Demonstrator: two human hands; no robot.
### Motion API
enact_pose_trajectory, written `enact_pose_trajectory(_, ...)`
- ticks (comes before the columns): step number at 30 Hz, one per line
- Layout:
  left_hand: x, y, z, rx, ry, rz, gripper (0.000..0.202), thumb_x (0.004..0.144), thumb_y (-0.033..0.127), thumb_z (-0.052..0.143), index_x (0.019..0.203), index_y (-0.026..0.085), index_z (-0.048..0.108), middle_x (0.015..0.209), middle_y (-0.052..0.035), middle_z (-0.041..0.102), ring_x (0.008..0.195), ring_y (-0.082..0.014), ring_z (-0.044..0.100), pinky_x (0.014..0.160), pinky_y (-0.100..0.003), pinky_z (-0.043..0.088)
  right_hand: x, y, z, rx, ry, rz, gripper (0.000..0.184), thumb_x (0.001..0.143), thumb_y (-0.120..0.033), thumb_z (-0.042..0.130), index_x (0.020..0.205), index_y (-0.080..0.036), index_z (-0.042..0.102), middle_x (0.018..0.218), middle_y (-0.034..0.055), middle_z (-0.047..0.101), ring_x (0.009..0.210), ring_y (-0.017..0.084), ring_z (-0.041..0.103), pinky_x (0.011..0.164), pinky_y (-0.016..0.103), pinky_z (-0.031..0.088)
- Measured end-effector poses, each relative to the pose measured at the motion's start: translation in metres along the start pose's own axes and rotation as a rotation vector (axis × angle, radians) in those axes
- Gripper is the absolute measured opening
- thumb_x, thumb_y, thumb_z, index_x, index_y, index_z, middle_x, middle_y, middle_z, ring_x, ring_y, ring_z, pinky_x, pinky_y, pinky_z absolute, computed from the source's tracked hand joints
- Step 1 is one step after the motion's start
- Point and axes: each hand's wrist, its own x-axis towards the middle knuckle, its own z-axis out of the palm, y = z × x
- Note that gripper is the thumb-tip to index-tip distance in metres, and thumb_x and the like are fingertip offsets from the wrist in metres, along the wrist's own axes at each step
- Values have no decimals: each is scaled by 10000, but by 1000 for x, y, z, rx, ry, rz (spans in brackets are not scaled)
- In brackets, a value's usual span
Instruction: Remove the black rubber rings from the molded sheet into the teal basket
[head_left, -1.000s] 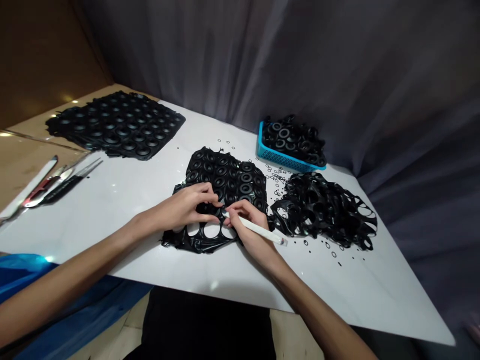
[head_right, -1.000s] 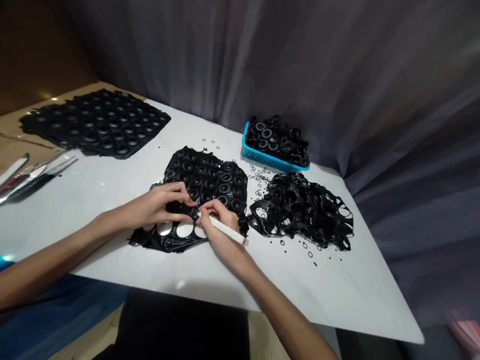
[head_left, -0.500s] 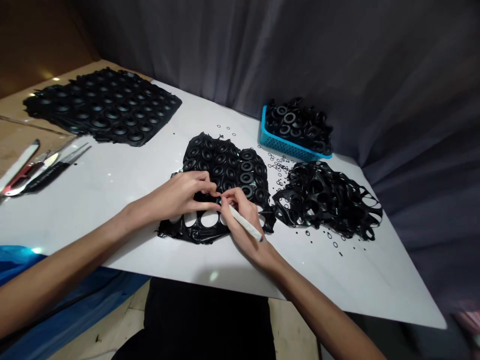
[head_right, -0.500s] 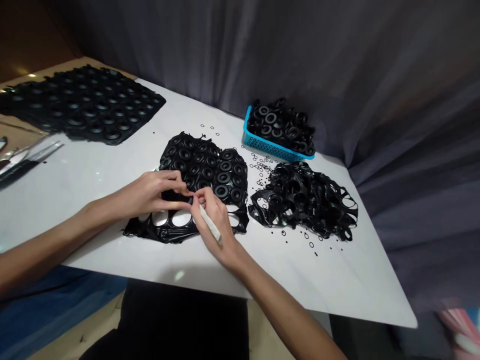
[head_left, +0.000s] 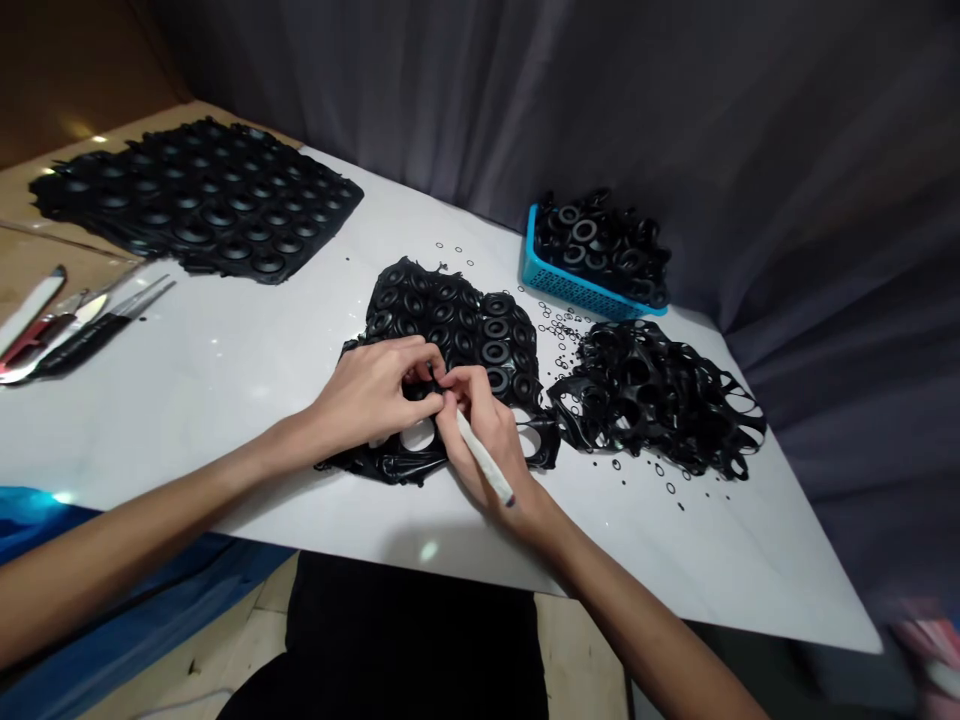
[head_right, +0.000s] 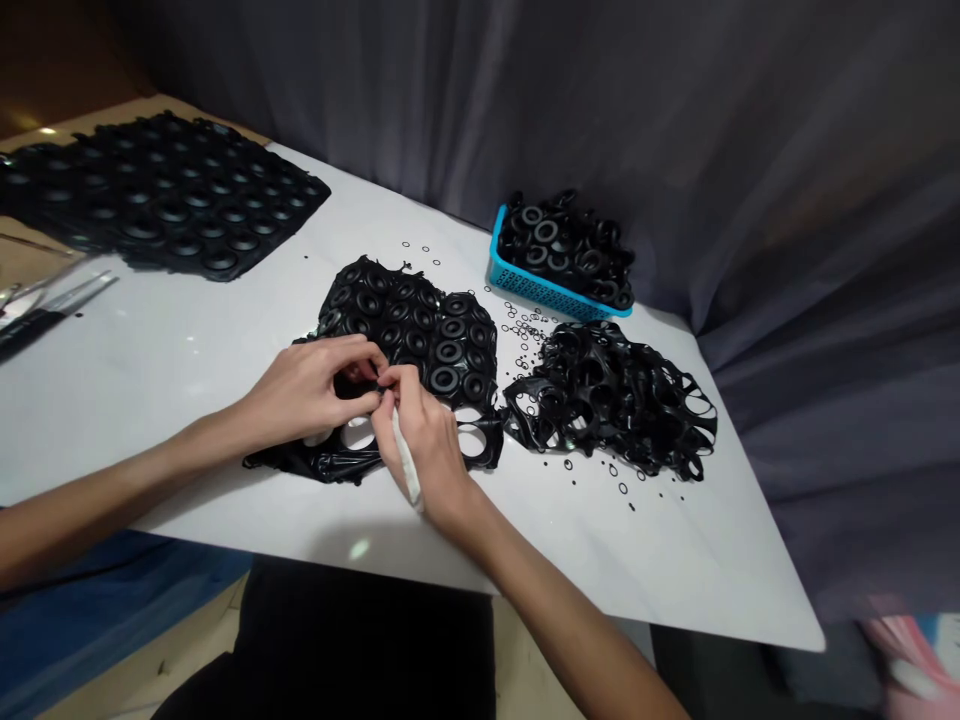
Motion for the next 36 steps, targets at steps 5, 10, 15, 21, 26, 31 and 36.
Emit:
enact_pose_trajectory(5,0,5,4,26,13,-21,153,864,350,622,917,236,710,905,12,714,848,-203,683,662,-297,403,2,-1,3,-17,22,7,64,1028,-298,460,1081,-272,484,939,27,662,803,216,664,731,318,469)
enact_pose_trajectory(10,1,6,5,69,19,-39,155,887,344,610,914,232,713,894,1,708,849,-210,676,647,-300,391,4,-1,4,-19,22,26,94,1031,-276,430,1097,-257,496,938,38,656,866,238,676,792,343,480)
enact_pose_trajectory(15,-3,8,8,90,32,-33,186,921,382,590,950,231,695,915,-11,659,858,-210,664,662,-299,425,2,2,1,26,40,23,133,1039,-301,420,1131,-252,502,966,38,658,888,238,681,808,352,491)
enact_pose_trajectory(21,-10,-4,-2,-42,-37,80,235,979,451,594,1102,276,692,1073,-18,588,963,-216,655,812,-332,517,0,0,-11,243,19,215,148,1029,-342,477,1163,-282,493,857,-24,660,747,192,674,659,292,507)
enact_pose_trajectory(26,-9,-18,-11,-84,-187,268,304,1073,495,526,1195,275,696,1228,-71,535,1154,-251,603,998,-375,486,1,5,-9,255,56,295,204,973,-308,525,1175,-286,503,914,-7,677,783,204,686,645,304,517)
enact_pose_trajectory(31,-2,-23,-13,-42,-208,417,327,1117,466,449,1123,226,672,1243,-90,578,1164,-263,562,1035,-398,428,3,5,-5,223,38,258,186,978,-301,526,1160,-269,505,862,-23,656,799,200,675,700,309,511)
enact_pose_trajectory(36,4,-27,-12,-101,-229,393,281,1101,436,494,1056,217,666,1177,-67,612,1079,-246,562,977,-377,415,-2,-1,-4,188,5,124,159,1033,-316,454,1167,-267,524,974,4,649,858,191,658,754,310,497)
